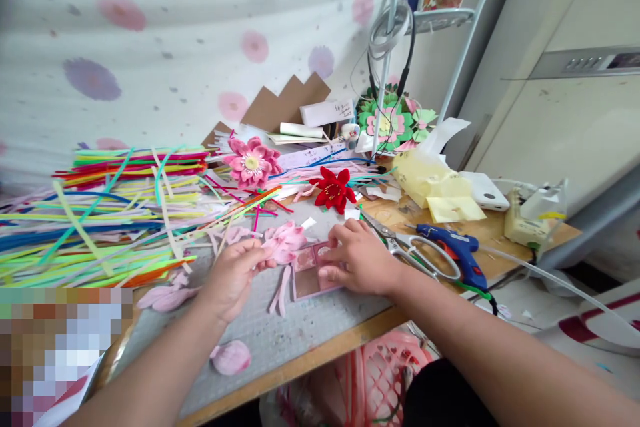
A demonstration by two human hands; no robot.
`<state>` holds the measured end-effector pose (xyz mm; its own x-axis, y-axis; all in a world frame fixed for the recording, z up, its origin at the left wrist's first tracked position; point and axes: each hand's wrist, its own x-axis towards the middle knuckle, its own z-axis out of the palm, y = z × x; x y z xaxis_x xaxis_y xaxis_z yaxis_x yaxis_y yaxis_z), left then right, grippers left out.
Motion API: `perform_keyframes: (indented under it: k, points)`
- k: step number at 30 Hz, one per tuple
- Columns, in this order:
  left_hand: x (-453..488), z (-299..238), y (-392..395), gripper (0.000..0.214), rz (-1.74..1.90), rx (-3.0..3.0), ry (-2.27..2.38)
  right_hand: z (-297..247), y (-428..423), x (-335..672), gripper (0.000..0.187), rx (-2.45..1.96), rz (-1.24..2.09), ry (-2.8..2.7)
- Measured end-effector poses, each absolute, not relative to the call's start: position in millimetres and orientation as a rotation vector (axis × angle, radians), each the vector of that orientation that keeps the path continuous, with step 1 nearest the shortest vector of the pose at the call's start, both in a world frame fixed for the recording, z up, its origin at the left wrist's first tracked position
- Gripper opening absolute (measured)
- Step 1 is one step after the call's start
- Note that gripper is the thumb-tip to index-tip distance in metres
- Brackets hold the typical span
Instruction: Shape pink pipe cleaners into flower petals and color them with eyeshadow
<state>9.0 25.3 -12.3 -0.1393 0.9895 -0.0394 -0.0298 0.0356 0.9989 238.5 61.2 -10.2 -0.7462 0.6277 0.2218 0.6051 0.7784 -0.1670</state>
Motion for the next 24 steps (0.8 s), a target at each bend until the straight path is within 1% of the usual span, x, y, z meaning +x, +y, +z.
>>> perform_keyframes:
  k: [6,11,13,18,24]
  points:
    - [11,-14,25,0.023,1.257,1.176,1.370,-7,58,233,0.038,-1.004,0.117,-2.805]
    - [13,-10,24,0.024,1.243,1.132,1.366,-10,58,232,0.041,-1.011,0.007,-2.784]
    - [14,-9,23,0.025,1.249,1.074,1.328,-11,57,230,0.045,-0.978,-0.077,-2.700]
    - [18,-7,20,0.019,1.286,0.881,1.136,-11,45,219,0.058,-0.821,-0.245,-2.500]
    - [19,-5,17,0.020,1.301,0.772,0.955,-10,39,207,0.056,-0.771,-0.276,-2.506]
